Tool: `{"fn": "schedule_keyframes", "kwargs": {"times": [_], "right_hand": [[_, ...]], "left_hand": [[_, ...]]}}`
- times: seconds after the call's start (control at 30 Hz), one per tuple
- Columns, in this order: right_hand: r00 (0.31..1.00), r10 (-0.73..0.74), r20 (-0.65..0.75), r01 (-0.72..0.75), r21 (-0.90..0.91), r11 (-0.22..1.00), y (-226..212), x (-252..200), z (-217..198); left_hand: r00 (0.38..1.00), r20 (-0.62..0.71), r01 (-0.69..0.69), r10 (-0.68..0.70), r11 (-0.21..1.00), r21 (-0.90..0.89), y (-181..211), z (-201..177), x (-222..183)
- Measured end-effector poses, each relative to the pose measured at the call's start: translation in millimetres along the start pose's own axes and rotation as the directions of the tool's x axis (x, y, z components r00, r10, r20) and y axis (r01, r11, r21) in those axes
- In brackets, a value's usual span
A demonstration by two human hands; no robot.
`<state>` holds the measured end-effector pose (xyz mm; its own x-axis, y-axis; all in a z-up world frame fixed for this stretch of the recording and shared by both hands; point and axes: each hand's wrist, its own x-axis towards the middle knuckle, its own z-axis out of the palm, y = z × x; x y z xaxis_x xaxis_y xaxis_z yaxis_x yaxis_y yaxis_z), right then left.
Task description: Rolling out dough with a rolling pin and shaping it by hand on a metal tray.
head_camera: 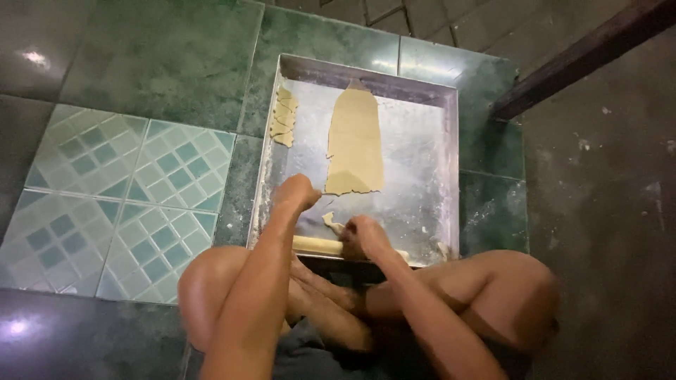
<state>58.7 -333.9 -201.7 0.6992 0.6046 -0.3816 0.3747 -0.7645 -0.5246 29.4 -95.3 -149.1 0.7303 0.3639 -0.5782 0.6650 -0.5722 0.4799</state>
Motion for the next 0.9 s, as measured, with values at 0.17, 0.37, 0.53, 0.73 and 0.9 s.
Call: {"fn": "schedule_keyframes", "kwargs": {"times": [0.17, 0.37, 0.53, 0.73, 0.9], "right_hand": [[0.992, 0.103, -0.074, -0.096, 0.096, 0.991, 27, -4, -20], [0.941, 0.333, -0.054, -0.206, 0.692, 0.692, 0, -33, -45], [0.928, 0.286, 0.237, -0.288, 0.946, 0.15, -11, -49, -46], [0.969, 0.142, 0.201, -0.221, 0.965, 0.141, -41, -88, -65], [0.987, 0.096, 0.127, -0.14, 0.98, 0.142, -38, -89, -56]], "left_hand": [[0.999, 0.006, -0.044, 0.044, 0.996, 0.077, -16, 30, 3], [0.983, -0.016, -0.182, 0.185, 0.978, 0.103, -8, 57, -2], [0.908, 0.368, 0.118, 0.2, 0.721, -0.683, 11, 87, -22], [0.957, 0.214, 0.053, 0.196, 0.606, -0.794, 9, 79, -47], [0.99, 0.089, 0.02, 0.105, 0.53, -0.848, 27, 88, -40]]}}
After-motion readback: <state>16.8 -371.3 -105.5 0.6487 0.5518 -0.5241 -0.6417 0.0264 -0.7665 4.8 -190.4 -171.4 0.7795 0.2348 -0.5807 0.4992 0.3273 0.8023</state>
